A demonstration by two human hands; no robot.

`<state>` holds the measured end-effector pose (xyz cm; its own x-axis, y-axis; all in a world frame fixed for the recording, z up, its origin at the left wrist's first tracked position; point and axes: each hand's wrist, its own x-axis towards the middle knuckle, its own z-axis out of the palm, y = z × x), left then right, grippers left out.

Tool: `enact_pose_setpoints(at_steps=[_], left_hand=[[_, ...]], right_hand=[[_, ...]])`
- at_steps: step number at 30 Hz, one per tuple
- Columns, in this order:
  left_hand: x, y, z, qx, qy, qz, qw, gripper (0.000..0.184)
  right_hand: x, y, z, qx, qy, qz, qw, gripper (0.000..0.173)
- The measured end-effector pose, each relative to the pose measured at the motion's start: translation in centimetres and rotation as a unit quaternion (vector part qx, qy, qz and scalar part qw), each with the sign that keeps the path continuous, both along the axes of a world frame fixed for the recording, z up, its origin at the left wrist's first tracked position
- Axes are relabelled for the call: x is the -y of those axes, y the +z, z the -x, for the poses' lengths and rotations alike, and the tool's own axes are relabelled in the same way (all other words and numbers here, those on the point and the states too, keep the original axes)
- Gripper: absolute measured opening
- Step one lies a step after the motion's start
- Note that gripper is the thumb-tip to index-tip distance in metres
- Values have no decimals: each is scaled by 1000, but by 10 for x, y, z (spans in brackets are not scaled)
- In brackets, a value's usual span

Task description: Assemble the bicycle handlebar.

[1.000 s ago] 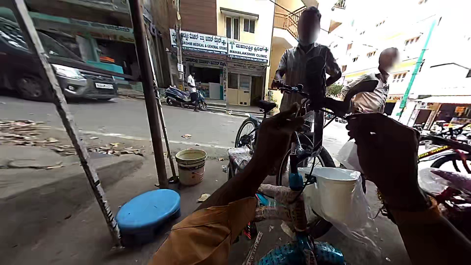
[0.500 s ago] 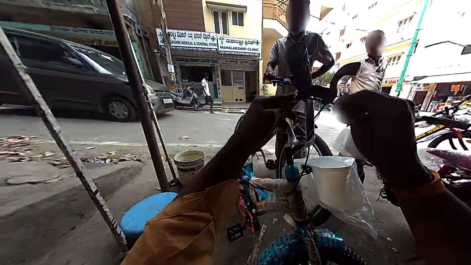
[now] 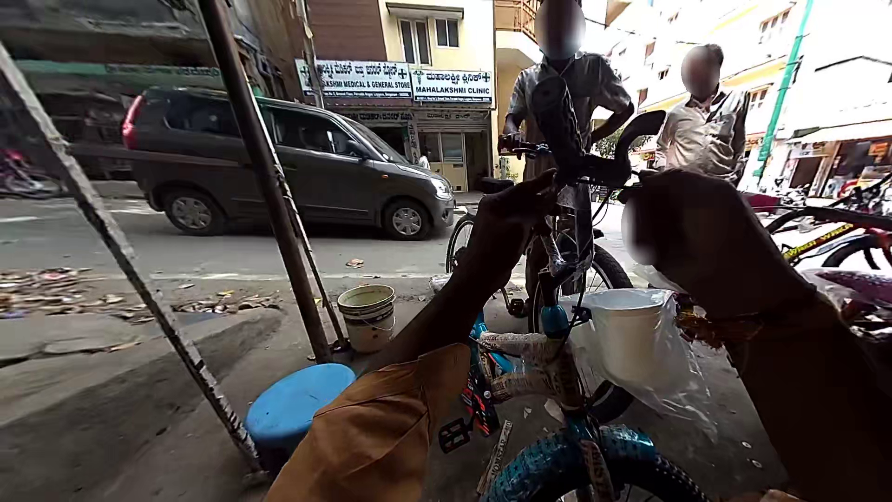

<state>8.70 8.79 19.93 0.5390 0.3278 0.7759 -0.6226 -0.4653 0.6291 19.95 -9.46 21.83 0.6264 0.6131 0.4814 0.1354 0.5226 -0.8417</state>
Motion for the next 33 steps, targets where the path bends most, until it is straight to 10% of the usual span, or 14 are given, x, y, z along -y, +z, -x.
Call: enact_pose_setpoints(at_steps=[2,5,12,14,18,22,26,33], left_hand=[[-2,1,-1,-1,0,-5,1000,31],[-3,2,-1,-7,4,-9,1000,31],[-2,1,0,3,-14,-5,1000,31],[-1,1,0,7,-10,-14,1000,31],[1,-1,-1,20,-7,-11,1000,29],[-1,-1,0,16,-7,-22,1000,30],[-2,-1,1,11,-9,-25,1000,30],[1,1,2,0,-2,-9,1000,29]], right_hand=[[0,-6,-2,151,-150,16,977,19],[2,-15,-14,416,-379,22,826,33],[13,-8,-21,630,-486,67,602,36],[11,-4,-19,610,-445,78,651,37],[6,4,1,234,-145,120,954,40],[10,4,10,135,-92,116,980,38],[21,-9,-5,513,-369,85,770,35],[29,-5,-20,735,-432,27,522,30]])
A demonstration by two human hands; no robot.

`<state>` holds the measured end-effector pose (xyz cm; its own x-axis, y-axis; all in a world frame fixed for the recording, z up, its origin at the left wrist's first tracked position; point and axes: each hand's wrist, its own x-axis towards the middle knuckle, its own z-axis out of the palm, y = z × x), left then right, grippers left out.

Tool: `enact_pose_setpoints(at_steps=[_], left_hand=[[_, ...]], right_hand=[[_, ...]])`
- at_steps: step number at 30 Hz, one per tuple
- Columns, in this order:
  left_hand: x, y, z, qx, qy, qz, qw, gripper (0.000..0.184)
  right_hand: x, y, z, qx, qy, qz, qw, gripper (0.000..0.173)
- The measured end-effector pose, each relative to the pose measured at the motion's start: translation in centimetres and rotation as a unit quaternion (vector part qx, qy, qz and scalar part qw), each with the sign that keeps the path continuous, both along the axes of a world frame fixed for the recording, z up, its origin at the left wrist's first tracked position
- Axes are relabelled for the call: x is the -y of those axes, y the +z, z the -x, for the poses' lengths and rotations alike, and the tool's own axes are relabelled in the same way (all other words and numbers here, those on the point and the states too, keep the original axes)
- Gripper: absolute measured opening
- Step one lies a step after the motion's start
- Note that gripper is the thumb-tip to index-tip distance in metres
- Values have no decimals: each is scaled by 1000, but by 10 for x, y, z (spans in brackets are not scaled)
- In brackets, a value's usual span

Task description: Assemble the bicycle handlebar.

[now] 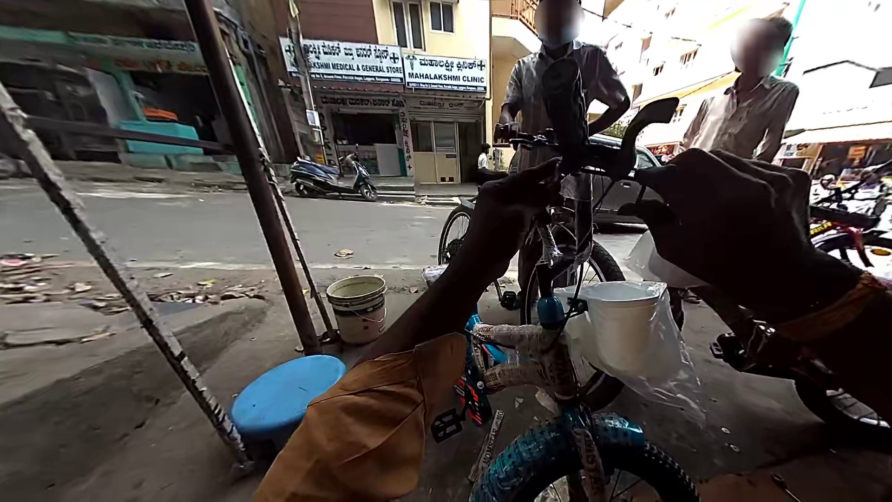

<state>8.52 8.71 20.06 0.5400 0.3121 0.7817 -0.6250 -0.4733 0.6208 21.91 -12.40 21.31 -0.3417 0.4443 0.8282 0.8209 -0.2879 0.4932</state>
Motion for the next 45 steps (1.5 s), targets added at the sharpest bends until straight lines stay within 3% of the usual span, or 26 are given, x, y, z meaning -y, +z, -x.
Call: enact_pose_setpoints(at_steps=[5,7,9,10,11,13,14,15,16,17,19,20,22,24,28,33,35,37,39,41,42,43,45], left_hand=[[-3,-2,-5,22,-17,0,1000,29],[-4,-3,-7,29,-25,-3,999,29],[-5,-5,-8,34,-23,-12,999,30],[-5,-5,-9,37,-21,-12,999,29],[-5,-5,-9,40,-20,-13,999,30],[-6,-7,-11,46,-20,-15,999,30],[-6,-7,-11,47,-15,-20,999,30],[-7,-7,-11,46,-13,-23,999,30],[-7,-7,-10,42,-10,-25,999,31],[-6,-7,-9,36,-7,-26,999,31],[-4,-6,-7,29,2,-25,999,31],[-2,-6,-6,26,6,-25,999,31],[-2,-6,-5,29,7,-26,999,31],[-4,-6,-2,23,0,-27,999,31],[-6,-5,1,-9,-26,-17,999,34],[-13,-6,-1,-18,-70,-7,997,36],[-14,-7,-3,-9,-79,-4,997,36],[-14,-8,-6,7,-86,-2,996,35],[-16,-11,-8,25,-95,-3,995,36],[-16,-15,-12,37,-98,-4,995,36],[-16,-16,-13,42,-97,-6,994,36],[-16,-16,-13,46,-94,-13,994,36],[-17,-13,-12,39,-86,-35,995,37]], right_hand=[[-5,8,-11,67,2,1,998,27],[-9,9,-9,-11,26,4,1000,29],[-15,10,-2,-171,91,-5,981,31],[-19,11,3,-308,143,-7,941,32],[-25,14,9,-465,219,-11,858,34],[-28,19,22,-688,328,-23,647,35],[-26,21,24,-735,348,-15,581,33],[-24,22,23,-751,354,-3,557,32],[-23,21,20,-739,345,-2,579,33],[-23,18,18,-694,318,-14,645,32],[-23,8,5,-509,210,-49,833,22],[-19,4,2,-406,146,-62,900,28],[-13,-1,-5,-229,74,-63,969,37],[-7,-1,-5,-122,8,-44,991,39],[-1,11,-5,21,-58,-25,998,31],[-6,20,-8,75,-82,5,994,28],[-10,18,-11,35,-54,12,998,31],[-11,12,-5,-113,-4,26,993,36],[-15,10,5,-344,77,35,935,38],[-19,10,16,-557,194,38,807,37],[-20,10,21,-622,238,33,746,37],[-20,10,24,-652,260,29,712,38],[-20,7,21,-639,268,28,721,37]])
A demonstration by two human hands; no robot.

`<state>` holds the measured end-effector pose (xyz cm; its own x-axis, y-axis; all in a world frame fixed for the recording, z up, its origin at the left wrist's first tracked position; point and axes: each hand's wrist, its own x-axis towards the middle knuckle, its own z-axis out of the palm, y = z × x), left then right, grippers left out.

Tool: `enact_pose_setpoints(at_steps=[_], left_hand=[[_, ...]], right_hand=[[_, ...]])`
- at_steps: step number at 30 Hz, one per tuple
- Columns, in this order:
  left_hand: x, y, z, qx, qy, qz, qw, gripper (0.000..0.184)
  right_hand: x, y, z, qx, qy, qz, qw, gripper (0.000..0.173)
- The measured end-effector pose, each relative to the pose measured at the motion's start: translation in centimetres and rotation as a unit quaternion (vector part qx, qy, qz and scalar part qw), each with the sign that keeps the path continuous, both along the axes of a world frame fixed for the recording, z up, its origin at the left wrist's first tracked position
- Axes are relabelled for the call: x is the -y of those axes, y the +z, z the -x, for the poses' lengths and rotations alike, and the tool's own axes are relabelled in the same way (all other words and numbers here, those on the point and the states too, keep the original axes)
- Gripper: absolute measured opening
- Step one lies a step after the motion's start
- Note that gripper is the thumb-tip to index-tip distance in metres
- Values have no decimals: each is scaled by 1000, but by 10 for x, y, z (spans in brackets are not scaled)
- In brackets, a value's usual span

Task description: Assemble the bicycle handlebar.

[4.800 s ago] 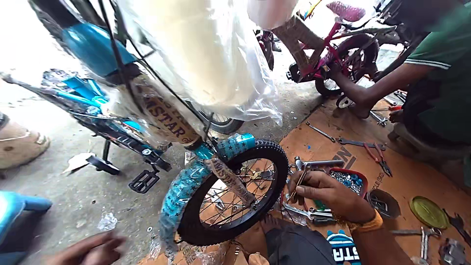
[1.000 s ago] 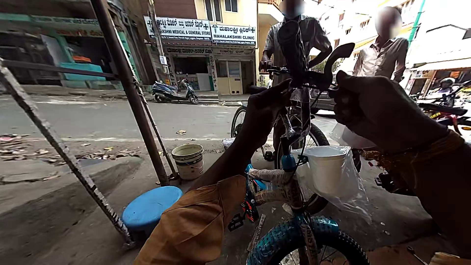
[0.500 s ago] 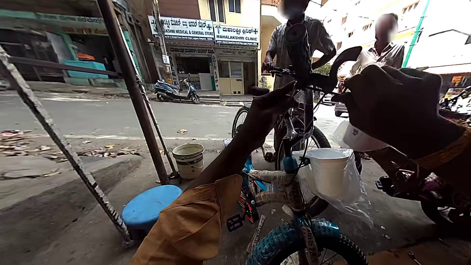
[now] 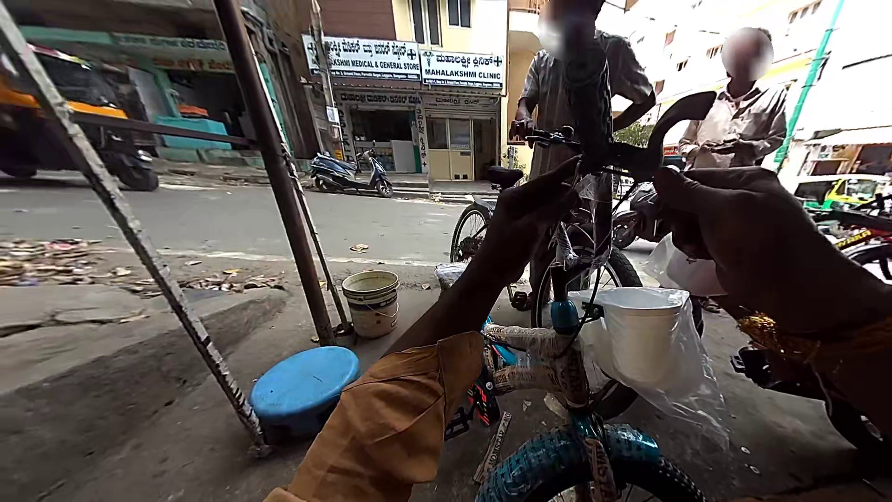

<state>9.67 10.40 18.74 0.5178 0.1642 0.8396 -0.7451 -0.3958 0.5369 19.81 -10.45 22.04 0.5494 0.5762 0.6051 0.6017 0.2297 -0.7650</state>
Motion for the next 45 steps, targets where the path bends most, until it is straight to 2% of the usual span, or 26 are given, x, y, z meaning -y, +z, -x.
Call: enact_pose_setpoints(at_steps=[3,5,7,10,14,17,19,20,22,25,27,29,31,35,41,45], left_hand=[[-3,4,9,-45,-8,-26,999,43],[-7,9,18,-93,-29,-56,994,50],[-10,15,24,-139,-50,-79,986,53],[-11,30,30,-206,-27,-105,973,43],[-10,44,32,-240,6,-154,958,20],[-14,38,16,-160,63,-204,964,14],[-18,27,-3,-67,169,-237,954,14],[-19,22,-11,-29,237,-252,938,14],[-18,14,-23,26,317,-256,913,13],[-10,6,-26,14,349,-232,908,19],[-5,-1,-23,6,371,-219,902,31],[-7,-7,-21,-2,389,-197,900,47],[-9,-11,-15,-34,376,-168,911,52],[3,-5,6,-56,330,-186,924,49],[20,38,36,-192,282,-156,927,44],[26,57,46,-250,295,-195,901,31]], right_hand=[[1,-4,-10,149,-71,10,986,36],[4,-4,-10,246,-145,9,958,29],[5,-4,-9,292,-172,-5,941,23],[5,0,-6,266,-154,-11,952,28],[2,7,1,121,-53,-19,991,34],[-1,12,1,47,-2,-35,998,26],[-1,14,-1,19,9,-32,999,22],[-1,13,-2,16,8,-28,999,21],[-1,12,-5,20,0,-24,1000,22],[2,7,-5,84,-42,-22,995,29],[5,3,-1,180,-98,-13,979,33],[5,0,-4,244,-144,-13,959,27],[7,-2,-6,286,-173,0,942,25],[9,-1,-10,324,-195,28,925,29],[3,-4,-19,325,-195,26,925,30],[2,-5,-16,330,-189,13,925,28]])
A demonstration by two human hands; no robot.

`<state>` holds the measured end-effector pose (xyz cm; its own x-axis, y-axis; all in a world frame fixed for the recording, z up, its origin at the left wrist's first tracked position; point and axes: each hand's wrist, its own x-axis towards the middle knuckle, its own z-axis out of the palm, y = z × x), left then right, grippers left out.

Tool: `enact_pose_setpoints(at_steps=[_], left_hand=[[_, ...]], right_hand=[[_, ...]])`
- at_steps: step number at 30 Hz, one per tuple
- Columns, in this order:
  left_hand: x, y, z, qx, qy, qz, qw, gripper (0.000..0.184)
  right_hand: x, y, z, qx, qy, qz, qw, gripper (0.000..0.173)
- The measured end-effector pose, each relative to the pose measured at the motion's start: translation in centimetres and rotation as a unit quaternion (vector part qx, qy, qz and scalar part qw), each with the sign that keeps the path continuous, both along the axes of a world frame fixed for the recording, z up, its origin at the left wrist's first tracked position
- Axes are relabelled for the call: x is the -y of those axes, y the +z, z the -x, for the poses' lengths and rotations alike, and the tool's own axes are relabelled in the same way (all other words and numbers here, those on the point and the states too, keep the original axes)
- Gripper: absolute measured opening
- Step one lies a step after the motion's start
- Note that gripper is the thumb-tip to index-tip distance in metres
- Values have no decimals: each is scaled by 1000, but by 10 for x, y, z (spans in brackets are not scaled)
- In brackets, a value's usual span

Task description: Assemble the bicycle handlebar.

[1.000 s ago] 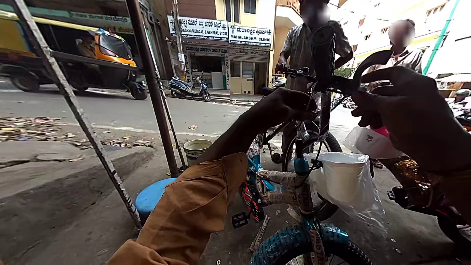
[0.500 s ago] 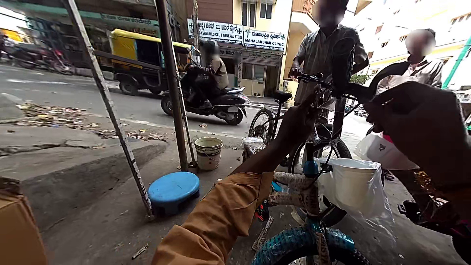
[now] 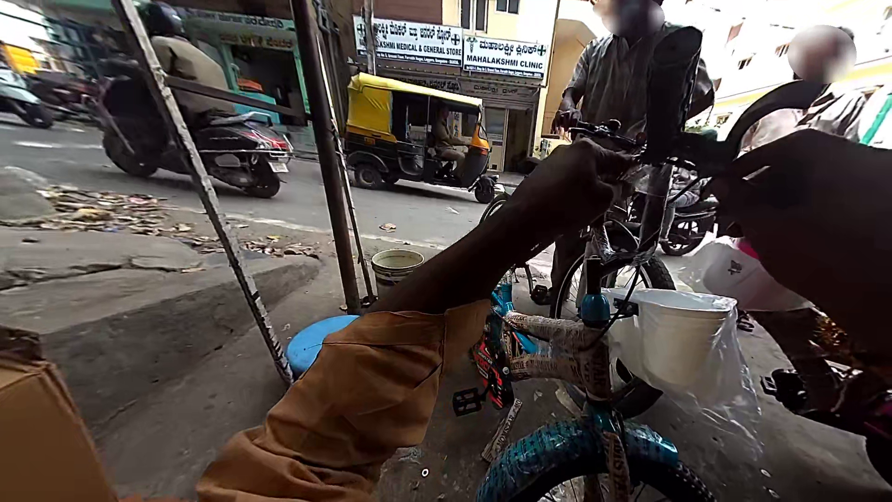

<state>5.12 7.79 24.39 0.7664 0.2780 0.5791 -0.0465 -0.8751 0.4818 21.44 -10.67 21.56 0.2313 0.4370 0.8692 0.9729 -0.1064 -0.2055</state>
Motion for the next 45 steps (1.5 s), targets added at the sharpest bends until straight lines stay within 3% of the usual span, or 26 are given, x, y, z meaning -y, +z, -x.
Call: enact_pose_setpoints(at_steps=[5,10,21,29,32,37,45], left_hand=[[5,23,1,-34,60,-74,995,26],[9,42,6,-74,60,-99,991,19],[25,58,7,-109,81,-32,990,18],[25,52,8,-92,14,96,991,20],[22,57,6,-112,16,102,988,22],[22,59,3,-128,22,102,986,25],[28,50,-5,-71,29,124,989,16]], right_hand=[[1,1,3,9,-2,0,1000,26],[3,0,5,29,-4,-5,1000,25],[2,-2,5,23,10,-10,1000,25],[2,2,7,42,3,-9,999,22],[2,4,5,35,-3,-9,999,27],[3,10,2,-21,-44,46,998,51],[2,8,3,-34,5,55,998,48]])
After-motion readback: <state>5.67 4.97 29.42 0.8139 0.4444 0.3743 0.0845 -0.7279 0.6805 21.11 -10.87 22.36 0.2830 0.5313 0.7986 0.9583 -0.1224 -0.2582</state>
